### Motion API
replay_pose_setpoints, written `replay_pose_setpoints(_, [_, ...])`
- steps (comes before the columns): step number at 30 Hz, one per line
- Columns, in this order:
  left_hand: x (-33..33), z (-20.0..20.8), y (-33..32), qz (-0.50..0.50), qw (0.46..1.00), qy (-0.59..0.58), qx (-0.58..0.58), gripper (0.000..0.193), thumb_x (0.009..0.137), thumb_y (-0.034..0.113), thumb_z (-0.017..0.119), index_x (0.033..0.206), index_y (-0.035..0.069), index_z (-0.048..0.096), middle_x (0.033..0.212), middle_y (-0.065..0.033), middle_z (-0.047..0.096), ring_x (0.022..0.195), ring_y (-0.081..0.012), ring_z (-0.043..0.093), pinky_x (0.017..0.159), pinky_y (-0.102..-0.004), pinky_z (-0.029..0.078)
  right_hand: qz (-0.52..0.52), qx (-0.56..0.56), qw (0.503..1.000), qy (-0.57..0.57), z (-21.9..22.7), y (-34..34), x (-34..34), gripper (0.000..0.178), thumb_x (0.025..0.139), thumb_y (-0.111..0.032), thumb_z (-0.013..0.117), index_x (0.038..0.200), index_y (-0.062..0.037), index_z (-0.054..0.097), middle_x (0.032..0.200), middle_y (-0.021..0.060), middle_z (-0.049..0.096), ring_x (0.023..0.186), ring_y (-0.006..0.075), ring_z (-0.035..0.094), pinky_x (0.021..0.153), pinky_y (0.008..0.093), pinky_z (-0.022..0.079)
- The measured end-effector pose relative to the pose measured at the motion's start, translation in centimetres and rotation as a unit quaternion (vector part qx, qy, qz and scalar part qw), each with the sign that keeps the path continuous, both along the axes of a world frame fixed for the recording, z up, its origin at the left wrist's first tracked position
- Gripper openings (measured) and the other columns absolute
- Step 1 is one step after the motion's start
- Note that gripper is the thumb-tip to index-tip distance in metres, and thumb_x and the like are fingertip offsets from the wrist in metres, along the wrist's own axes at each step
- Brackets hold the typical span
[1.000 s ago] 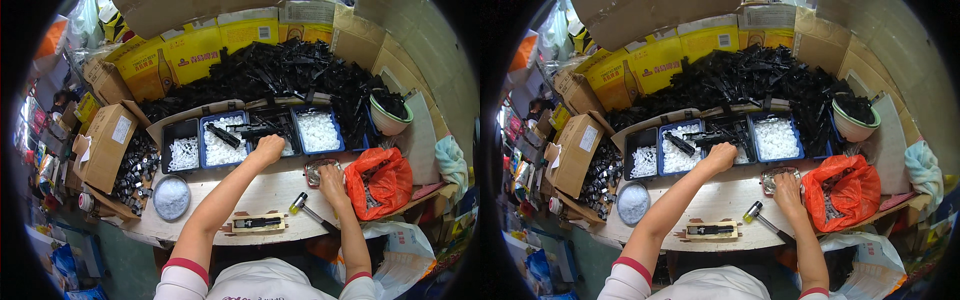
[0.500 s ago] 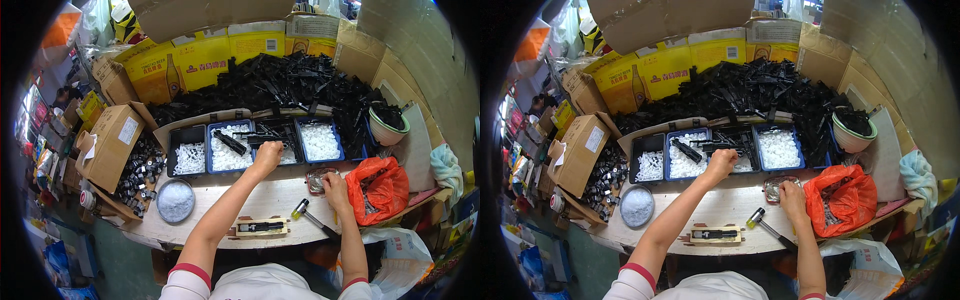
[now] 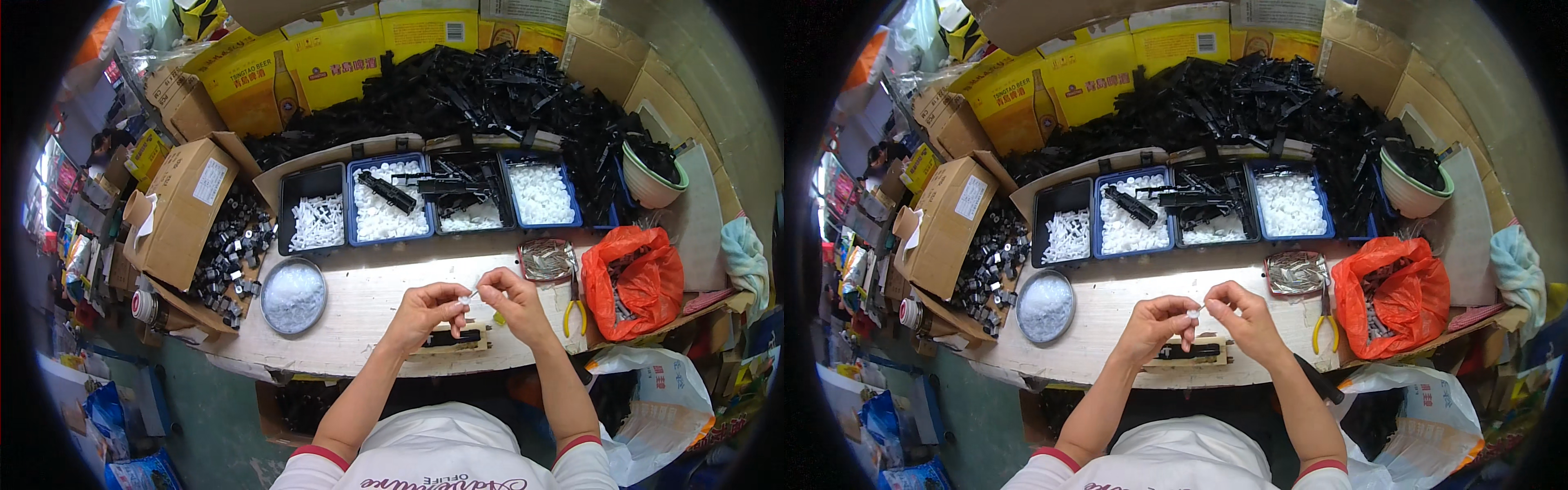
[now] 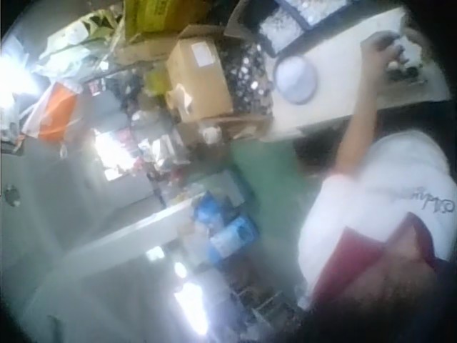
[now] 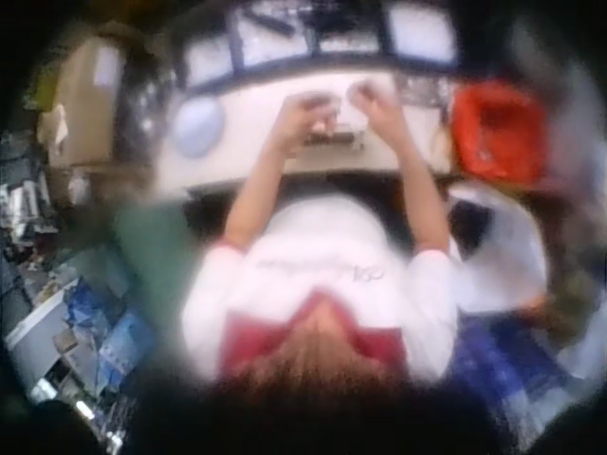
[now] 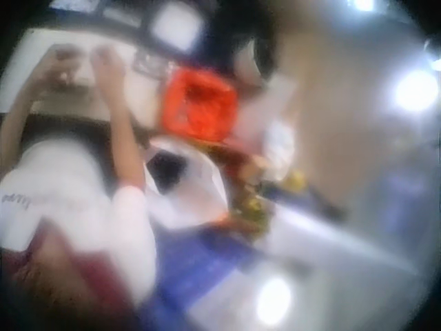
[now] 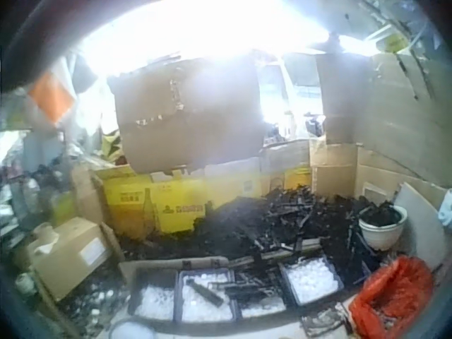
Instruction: The person assembles small lock mechanisms at a cluttered workbench. They repeatedly pick up black lock bodies, insert white cylindrical pins, and use a hammer and pliers to secure components. Finished units are placed into trays filled with white packing material.
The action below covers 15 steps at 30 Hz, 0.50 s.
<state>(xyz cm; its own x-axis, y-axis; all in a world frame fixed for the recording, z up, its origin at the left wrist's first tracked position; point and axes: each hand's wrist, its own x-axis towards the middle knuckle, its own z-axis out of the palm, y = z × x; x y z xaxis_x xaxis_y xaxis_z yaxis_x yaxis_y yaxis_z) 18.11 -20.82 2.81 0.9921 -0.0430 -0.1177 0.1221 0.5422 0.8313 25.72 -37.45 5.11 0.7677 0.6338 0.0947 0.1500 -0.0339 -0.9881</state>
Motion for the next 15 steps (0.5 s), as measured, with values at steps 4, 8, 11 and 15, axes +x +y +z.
replay_pose_setpoints(4, [-1.6,-0.2,0.1,0.002,1.000,-0.018,0.003,0.021,0.082,0.005,0.058,0.102,-0.004,0.058,0.079,-0.0110,0.061,0.064,-0.0133,0.059,0.052,-0.0243,0.050,0.033,-0.015,0.999,-0.015,0.3,1.0,-1.0,0.011,0.084,-0.012,0.055,0.086,-0.0011,0.056,0.078,0.0003,0.055,0.074,0.0071,0.048,0.069,0.0225,0.039])
replay_pose_setpoints(8, [-2.3,-0.3,0.1,0.007,0.999,-0.030,0.024,0.021,0.083,0.006,0.057,0.102,-0.004,0.058,0.078,-0.0102,0.061,0.064,-0.0129,0.059,0.051,-0.0243,0.050,0.052,-0.054,0.996,-0.050,1.3,1.1,-1.4,0.013,0.083,-0.014,0.056,0.083,-0.0009,0.057,0.075,0.0007,0.056,0.070,0.0078,0.048,0.066,0.0229,0.039])
replay_pose_setpoints(11, [-2.7,-0.2,0.1,0.017,0.999,-0.030,0.035,0.020,0.083,0.004,0.057,0.101,-0.004,0.058,0.079,-0.0106,0.061,0.064,-0.0137,0.060,0.051,-0.0253,0.051,0.058,-0.058,0.995,-0.064,1.7,1.2,-1.5,0.014,0.083,-0.015,0.056,0.082,-0.0007,0.057,0.072,0.0004,0.055,0.067,0.0080,0.047,0.063,0.0225,0.038])
replay_pose_setpoints(15, [-3.2,0.0,0.0,0.038,0.998,-0.030,0.035,0.017,0.082,0.000,0.056,0.098,-0.003,0.059,0.078,-0.0117,0.061,0.063,-0.0155,0.060,0.050,-0.0271,0.052,0.051,-0.062,0.996,-0.044,2.1,1.2,-1.7,0.014,0.082,-0.014,0.056,0.082,-0.0007,0.057,0.072,0.0006,0.056,0.068,0.0080,0.048,0.063,0.0231,0.038])
